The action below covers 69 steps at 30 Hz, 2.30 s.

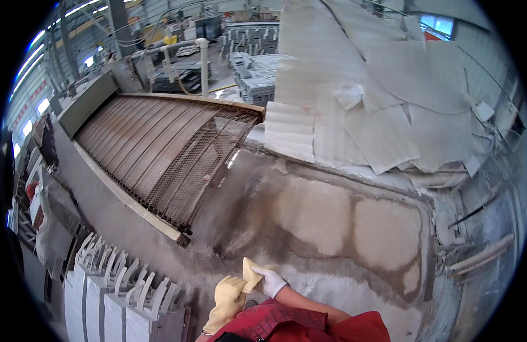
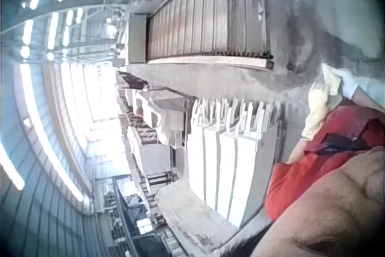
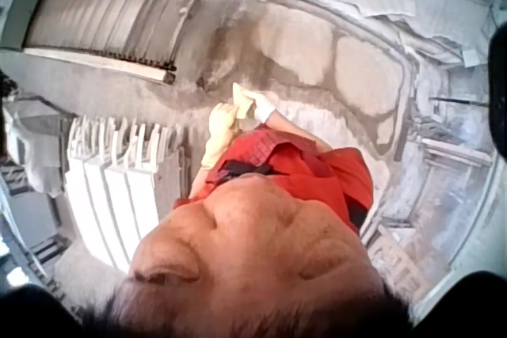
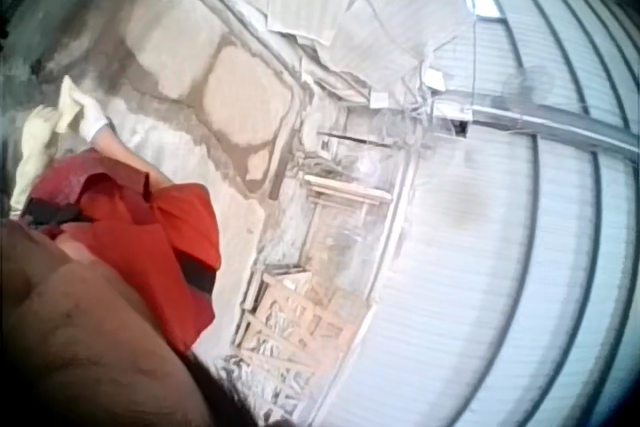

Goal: The person puts on yellow gloves and then repeatedly picks up small rectangular tiles from a stack and places them one by one onto a moving conveyor belt. The tiles are arranged in rows on the belt as it moves forward.

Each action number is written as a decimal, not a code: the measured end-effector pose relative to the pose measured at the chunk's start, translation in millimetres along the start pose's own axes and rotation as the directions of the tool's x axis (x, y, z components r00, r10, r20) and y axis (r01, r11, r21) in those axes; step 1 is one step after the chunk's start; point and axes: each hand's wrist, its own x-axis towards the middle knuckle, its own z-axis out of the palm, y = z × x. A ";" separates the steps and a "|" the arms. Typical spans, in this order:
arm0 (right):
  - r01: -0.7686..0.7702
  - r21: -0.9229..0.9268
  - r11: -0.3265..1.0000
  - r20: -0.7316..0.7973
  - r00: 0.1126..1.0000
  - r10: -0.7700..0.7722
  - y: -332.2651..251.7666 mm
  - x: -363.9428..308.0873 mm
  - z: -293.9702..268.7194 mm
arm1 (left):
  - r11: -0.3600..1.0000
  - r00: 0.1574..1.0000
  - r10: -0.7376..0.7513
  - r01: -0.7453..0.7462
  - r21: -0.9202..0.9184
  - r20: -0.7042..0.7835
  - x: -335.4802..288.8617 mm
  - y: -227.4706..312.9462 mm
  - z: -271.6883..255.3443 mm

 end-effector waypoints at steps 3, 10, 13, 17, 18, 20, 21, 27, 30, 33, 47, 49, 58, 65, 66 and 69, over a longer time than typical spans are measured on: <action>-0.068 -0.067 0.995 0.046 0.996 0.071 -32.0 15.2 5.7 | 0.988 0.988 -0.152 0.151 -0.036 -0.036 26.3 19.4 -8.9; -0.093 -0.509 0.855 0.263 0.930 0.258 -81.6 35.6 -2.4 | 0.582 0.676 -0.721 0.709 -0.399 0.152 54.6 71.3 -31.9; 0.087 -0.757 0.648 0.342 0.897 0.279 -80.5 28.1 17.0 | 0.314 0.452 -0.861 0.834 -0.454 0.234 56.7 65.7 -36.4; 0.334 -0.925 0.183 0.374 0.885 0.277 -66.2 30.8 52.4 | 0.240 0.366 -0.919 0.814 -0.528 0.146 27.1 22.3 -2.9; 0.324 -0.935 0.148 0.353 0.896 0.268 -63.9 33.6 57.7 | 0.236 0.360 -0.922 0.814 -0.531 0.142 25.3 20.4 -6.9; 0.300 -0.950 0.083 0.311 0.917 0.251 -58.4 40.7 67.4 | 0.227 0.347 -0.928 0.814 -0.534 0.133 21.5 15.6 -14.6; 0.279 -0.957 0.086 0.291 0.925 0.243 -58.7 54.7 62.0 | 0.223 0.344 -0.931 0.800 -0.557 0.122 14.3 9.0 -12.3; 0.353 -0.933 -0.073 0.351 0.935 0.045 -30.0 73.4 87.5 | 0.046 0.258 -0.930 0.789 -0.613 0.262 -15.2 8.9 -53.9; 0.575 -0.804 -0.149 0.579 0.815 0.025 -0.9 52.5 120.0 | 0.006 0.180 -0.953 0.814 -0.581 0.242 -44.0 9.1 -57.3; 0.812 -0.576 -0.092 0.791 0.582 0.188 34.1 21.5 157.9 | 0.017 0.156 -0.972 0.794 -0.607 0.176 -71.4 7.0 -47.0; 0.900 -0.270 -0.342 0.617 0.435 0.656 139.0 54.8 138.3 | -0.021 -0.034 -0.999 0.469 -0.883 0.006 -167.0 3.2 -34.6; 0.892 -0.196 -0.407 0.620 0.435 0.654 142.3 55.6 138.5 | -0.011 -0.016 -1.000 0.422 -0.907 0.005 -167.3 13.2 -51.7; 0.991 -0.104 -0.084 0.805 0.134 0.578 156.5 16.5 164.6 | -0.088 -0.101 -0.994 0.634 -0.768 0.031 -178.8 14.3 -62.4; 0.943 -0.323 -0.081 0.673 0.290 0.680 150.5 13.7 153.9 | -0.119 -0.078 -0.993 0.643 -0.756 0.089 -174.2 3.5 -49.7; 0.954 -0.272 -0.128 0.686 0.285 0.669 148.6 16.1 150.8 | -0.105 -0.074 -0.994 0.634 -0.766 0.075 -172.0 3.6 -49.2; 0.941 -0.163 -0.297 0.690 0.324 0.647 144.0 26.0 142.3 | -0.076 -0.058 -0.997 0.527 -0.847 0.053 -168.0 2.7 -53.2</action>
